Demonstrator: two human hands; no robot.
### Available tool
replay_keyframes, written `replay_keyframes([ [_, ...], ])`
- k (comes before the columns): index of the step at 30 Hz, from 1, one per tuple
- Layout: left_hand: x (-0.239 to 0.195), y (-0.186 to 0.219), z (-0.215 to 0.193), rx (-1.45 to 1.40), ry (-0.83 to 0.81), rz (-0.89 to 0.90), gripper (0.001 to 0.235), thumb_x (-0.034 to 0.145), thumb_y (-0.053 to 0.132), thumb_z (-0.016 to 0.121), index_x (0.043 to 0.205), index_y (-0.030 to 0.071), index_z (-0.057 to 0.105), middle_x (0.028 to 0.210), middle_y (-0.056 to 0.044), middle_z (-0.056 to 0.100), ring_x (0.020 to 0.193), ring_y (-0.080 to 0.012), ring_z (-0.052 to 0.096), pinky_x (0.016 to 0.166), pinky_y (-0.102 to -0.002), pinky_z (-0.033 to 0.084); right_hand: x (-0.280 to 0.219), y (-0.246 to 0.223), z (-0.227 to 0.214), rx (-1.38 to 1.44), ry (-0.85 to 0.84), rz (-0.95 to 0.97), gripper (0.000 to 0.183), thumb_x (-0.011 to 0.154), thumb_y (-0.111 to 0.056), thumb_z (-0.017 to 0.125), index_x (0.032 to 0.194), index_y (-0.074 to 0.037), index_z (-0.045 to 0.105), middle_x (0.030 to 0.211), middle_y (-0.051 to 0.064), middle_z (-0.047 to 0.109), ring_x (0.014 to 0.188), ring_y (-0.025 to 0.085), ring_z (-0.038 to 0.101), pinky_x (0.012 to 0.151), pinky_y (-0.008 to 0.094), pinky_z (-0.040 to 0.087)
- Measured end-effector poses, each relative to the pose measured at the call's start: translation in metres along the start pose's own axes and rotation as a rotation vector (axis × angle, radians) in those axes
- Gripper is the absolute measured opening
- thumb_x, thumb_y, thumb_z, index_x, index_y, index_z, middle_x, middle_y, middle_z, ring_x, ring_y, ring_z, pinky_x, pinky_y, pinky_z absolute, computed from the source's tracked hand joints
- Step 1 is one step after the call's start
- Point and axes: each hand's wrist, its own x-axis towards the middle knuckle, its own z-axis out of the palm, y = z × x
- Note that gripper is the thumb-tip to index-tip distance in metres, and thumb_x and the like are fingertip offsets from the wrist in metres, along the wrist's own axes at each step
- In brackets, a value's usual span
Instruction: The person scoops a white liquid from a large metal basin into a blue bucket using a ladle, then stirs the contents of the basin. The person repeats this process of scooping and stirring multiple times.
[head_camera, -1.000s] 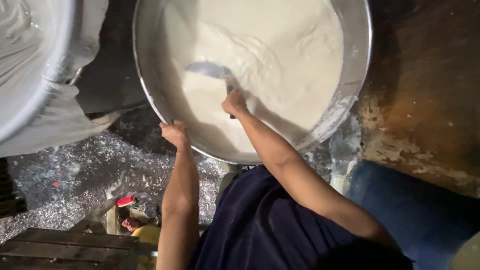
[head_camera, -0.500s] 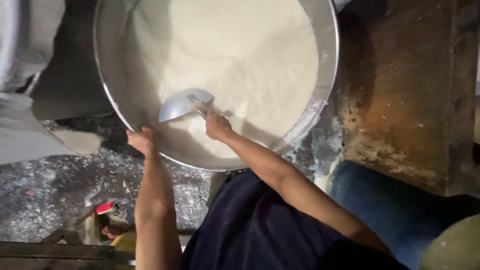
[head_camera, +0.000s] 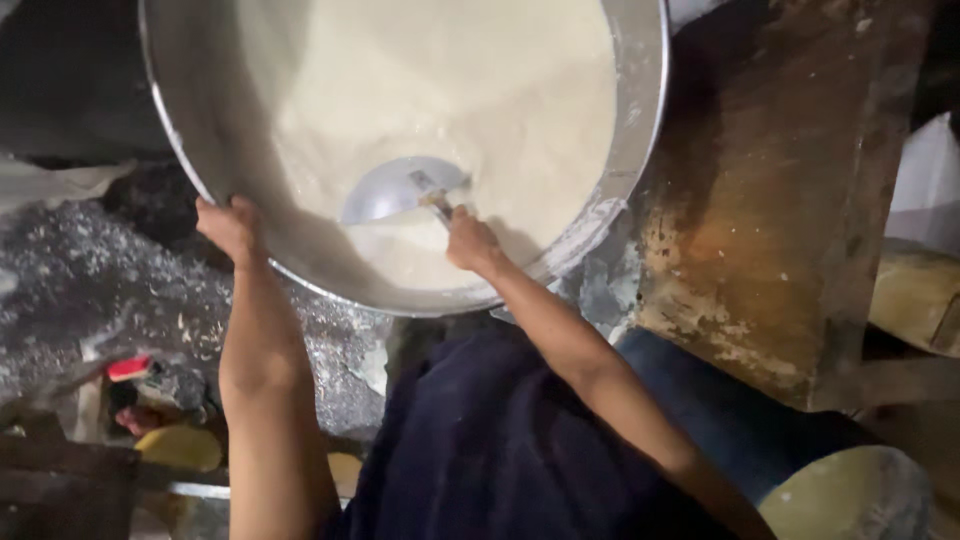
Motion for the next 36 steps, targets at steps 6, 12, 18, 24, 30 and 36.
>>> replay_keyframes([
  [6, 0.002, -0.005, 0.006, 0.042, -0.001, -0.015, 0.034, 0.077, 0.009, 0.060, 0.104, -0.011, 0.065, 0.088, -0.029, 0.075, 0.083, -0.0427, 0.077, 0.074, -0.048, 0.060, -0.022, 0.042, -0.010, -0.084, 0.084, 0.024, 0.041, 0.080, -0.007, 0.058, 0.118, 0.008, 0.054, 0.111, 0.034, 0.067, 0.105, 0.052, 0.066, 0.092, 0.058, 0.052],
  [12, 0.003, 0.009, 0.009, 0.302, -0.037, -0.142, 0.027, 0.081, 0.011, 0.065, 0.101, -0.007, 0.062, 0.092, -0.032, 0.071, 0.089, -0.0498, 0.070, 0.079, -0.053, 0.057, -0.054, 0.068, -0.023, -0.153, 0.074, 0.117, 0.043, 0.082, -0.009, 0.057, 0.121, 0.009, 0.057, 0.112, 0.035, 0.067, 0.109, 0.053, 0.065, 0.097, 0.057, 0.052],
  [18, 0.003, 0.025, 0.005, 0.357, -0.100, -0.170, 0.030, 0.084, 0.013, 0.067, 0.105, -0.007, 0.059, 0.099, -0.032, 0.070, 0.095, -0.0507, 0.068, 0.083, -0.054, 0.056, -0.101, 0.078, -0.044, -0.183, 0.102, 0.237, 0.049, 0.080, -0.007, 0.058, 0.125, 0.011, 0.053, 0.112, 0.038, 0.066, 0.109, 0.054, 0.065, 0.097, 0.058, 0.051],
  [24, 0.004, 0.025, 0.010, 0.350, -0.088, -0.184, 0.033, 0.083, 0.014, 0.067, 0.108, -0.005, 0.060, 0.101, -0.029, 0.071, 0.097, -0.0478, 0.069, 0.085, -0.052, 0.056, -0.161, 0.076, -0.075, -0.213, 0.111, 0.302, 0.049, 0.078, -0.004, 0.058, 0.126, 0.009, 0.053, 0.112, 0.037, 0.067, 0.108, 0.053, 0.065, 0.095, 0.056, 0.053],
  [30, 0.008, 0.003, 0.016, 0.308, -0.059, -0.104, 0.034, 0.080, 0.014, 0.066, 0.108, -0.005, 0.062, 0.097, -0.029, 0.072, 0.092, -0.0484, 0.070, 0.080, -0.053, 0.057, -0.239, 0.056, -0.126, -0.337, 0.149, 0.268, 0.041, 0.080, -0.011, 0.065, 0.118, 0.001, 0.058, 0.104, 0.032, 0.070, 0.101, 0.049, 0.068, 0.089, 0.056, 0.054],
  [36, 0.020, 0.010, 0.016, 0.413, -0.019, -0.130, 0.034, 0.076, 0.020, 0.068, 0.101, -0.003, 0.065, 0.086, -0.023, 0.073, 0.079, -0.0413, 0.076, 0.064, -0.048, 0.063, -0.337, 0.081, -0.135, -0.020, 0.478, 0.092, 0.042, 0.078, -0.015, 0.078, 0.113, -0.001, 0.059, 0.094, 0.027, 0.069, 0.088, 0.046, 0.068, 0.075, 0.054, 0.054],
])
